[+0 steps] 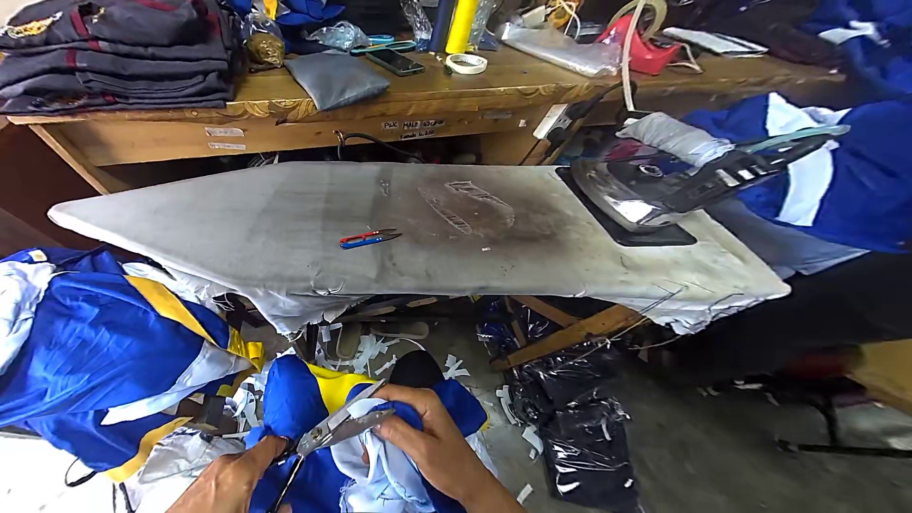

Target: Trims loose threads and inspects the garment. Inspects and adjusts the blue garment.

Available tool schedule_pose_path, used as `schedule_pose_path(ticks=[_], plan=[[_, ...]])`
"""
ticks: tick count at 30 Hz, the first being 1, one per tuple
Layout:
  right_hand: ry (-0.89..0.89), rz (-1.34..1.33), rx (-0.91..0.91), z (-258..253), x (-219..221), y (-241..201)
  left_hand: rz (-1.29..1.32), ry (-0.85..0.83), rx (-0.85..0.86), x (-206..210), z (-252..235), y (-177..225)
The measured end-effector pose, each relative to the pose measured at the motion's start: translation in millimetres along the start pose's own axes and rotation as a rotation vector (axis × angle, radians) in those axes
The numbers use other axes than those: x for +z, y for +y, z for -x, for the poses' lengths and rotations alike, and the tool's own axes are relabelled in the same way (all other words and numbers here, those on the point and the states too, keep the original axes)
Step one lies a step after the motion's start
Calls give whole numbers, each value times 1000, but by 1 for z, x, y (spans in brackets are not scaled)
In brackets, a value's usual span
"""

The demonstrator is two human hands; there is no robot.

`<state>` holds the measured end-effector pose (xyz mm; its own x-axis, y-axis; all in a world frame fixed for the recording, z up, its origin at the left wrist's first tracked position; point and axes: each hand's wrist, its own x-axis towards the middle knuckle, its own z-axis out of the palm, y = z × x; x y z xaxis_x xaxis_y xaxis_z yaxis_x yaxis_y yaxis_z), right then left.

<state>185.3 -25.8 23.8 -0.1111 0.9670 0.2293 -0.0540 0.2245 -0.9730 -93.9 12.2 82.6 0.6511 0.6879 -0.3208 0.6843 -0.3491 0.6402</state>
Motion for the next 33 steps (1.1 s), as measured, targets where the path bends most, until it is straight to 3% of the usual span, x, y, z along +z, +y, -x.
schedule_pose_path(ticks=[17, 33], plan=[[23, -18, 15, -3, 3, -7, -47, 120, 65, 4, 1, -3], [-11, -6, -50, -2, -2, -10, -15, 37, 171, -9, 2, -12]])
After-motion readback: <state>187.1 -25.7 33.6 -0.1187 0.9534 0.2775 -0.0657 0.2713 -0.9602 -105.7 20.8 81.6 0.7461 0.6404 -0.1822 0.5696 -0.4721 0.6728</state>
